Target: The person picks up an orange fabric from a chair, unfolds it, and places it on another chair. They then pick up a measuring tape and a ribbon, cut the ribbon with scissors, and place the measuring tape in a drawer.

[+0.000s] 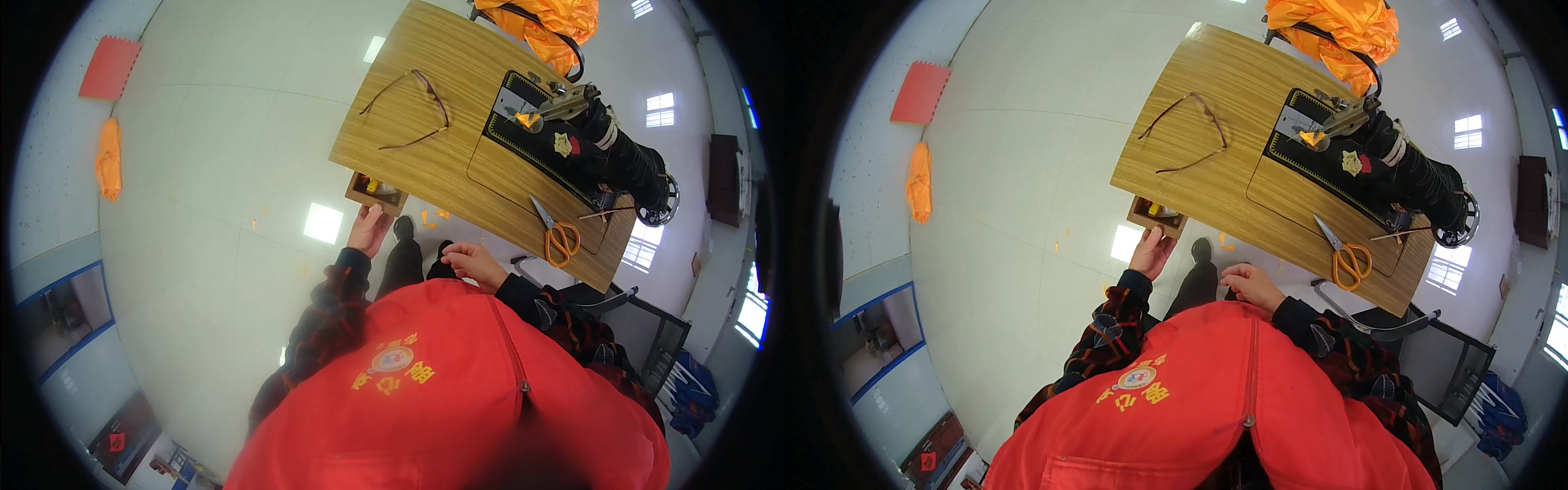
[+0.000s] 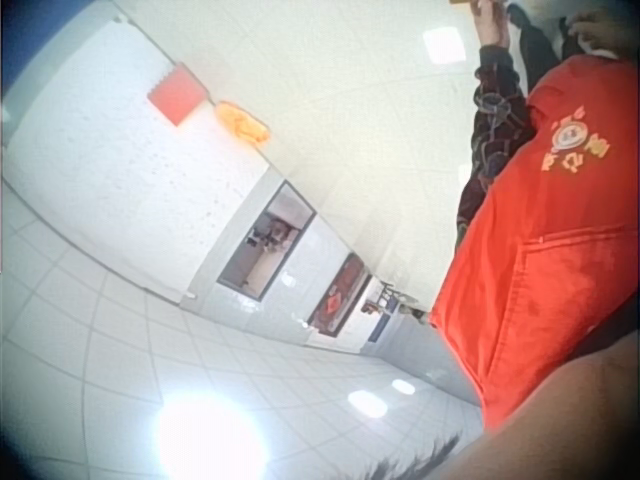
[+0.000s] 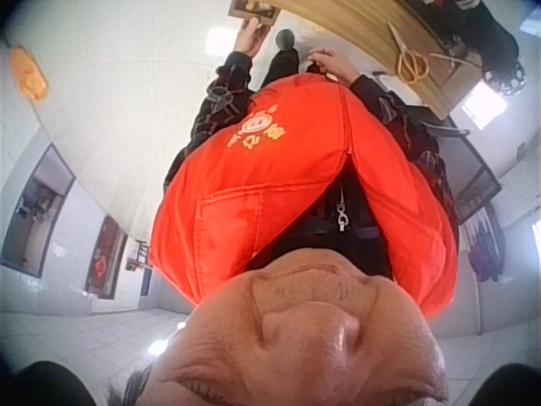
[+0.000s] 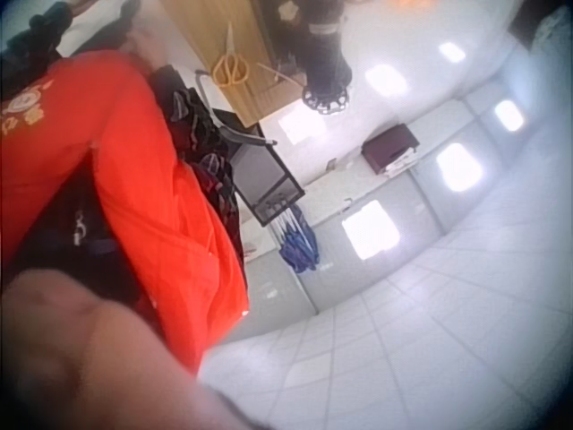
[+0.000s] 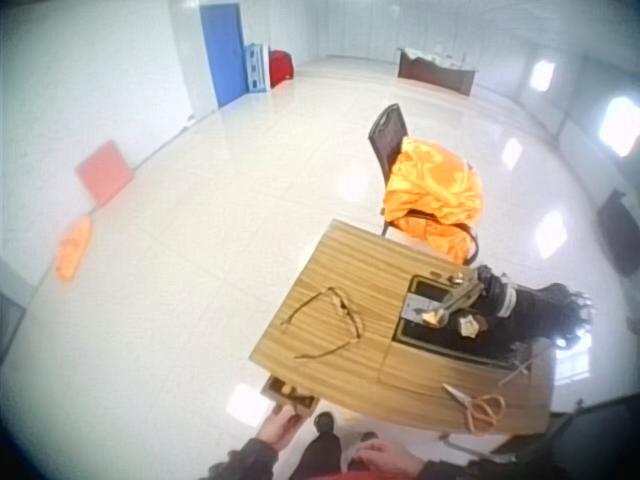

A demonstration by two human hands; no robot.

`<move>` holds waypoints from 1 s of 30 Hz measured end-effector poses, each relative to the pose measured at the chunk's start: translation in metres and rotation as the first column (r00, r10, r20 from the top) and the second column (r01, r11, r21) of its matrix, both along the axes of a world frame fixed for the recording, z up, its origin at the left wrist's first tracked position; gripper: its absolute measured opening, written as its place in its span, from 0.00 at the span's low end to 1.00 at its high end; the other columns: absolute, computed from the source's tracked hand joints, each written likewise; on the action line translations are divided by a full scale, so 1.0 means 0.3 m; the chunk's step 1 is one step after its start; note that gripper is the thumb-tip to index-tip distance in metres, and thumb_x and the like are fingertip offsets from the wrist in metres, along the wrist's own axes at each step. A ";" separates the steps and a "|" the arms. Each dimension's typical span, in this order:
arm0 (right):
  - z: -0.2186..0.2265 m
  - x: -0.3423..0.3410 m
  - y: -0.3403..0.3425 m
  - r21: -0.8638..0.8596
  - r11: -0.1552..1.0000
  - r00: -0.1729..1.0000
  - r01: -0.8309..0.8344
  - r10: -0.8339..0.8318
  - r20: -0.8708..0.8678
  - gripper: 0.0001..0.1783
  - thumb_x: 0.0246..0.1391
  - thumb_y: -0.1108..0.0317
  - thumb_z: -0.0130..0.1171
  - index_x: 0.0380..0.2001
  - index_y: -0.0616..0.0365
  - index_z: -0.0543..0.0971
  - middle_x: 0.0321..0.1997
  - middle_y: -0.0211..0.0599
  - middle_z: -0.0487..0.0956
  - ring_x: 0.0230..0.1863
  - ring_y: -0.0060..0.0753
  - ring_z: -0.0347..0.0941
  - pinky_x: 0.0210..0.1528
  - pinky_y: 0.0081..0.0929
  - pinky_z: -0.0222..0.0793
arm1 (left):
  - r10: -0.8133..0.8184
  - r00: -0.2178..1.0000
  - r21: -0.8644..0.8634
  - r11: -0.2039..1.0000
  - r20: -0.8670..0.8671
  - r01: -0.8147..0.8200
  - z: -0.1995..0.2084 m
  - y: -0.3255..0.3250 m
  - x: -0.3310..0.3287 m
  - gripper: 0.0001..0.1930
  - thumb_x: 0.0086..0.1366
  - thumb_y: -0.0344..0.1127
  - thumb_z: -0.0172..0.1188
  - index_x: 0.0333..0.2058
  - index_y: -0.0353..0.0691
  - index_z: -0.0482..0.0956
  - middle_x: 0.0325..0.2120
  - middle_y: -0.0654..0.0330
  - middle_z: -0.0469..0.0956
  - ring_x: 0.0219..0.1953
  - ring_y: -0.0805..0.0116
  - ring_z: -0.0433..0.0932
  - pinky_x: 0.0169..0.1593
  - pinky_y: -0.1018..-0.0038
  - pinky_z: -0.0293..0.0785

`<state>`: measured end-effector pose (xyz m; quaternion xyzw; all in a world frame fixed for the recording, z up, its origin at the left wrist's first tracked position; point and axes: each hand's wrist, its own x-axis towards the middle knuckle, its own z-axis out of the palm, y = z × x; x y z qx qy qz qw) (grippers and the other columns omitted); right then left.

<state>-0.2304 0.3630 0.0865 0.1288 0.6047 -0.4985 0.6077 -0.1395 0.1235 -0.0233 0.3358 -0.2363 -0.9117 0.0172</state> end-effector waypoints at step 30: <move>0.007 0.013 0.045 -0.036 0.998 0.997 0.052 -0.050 0.052 0.11 0.56 0.65 0.54 0.41 0.58 0.74 0.37 0.29 0.75 0.29 0.13 0.65 0.31 0.14 0.65 | 0.017 0.972 -0.115 0.993 0.236 0.010 0.068 0.012 0.086 0.31 0.58 0.46 0.62 0.54 0.42 0.57 0.51 0.61 0.65 0.52 0.61 0.66 0.55 0.62 0.65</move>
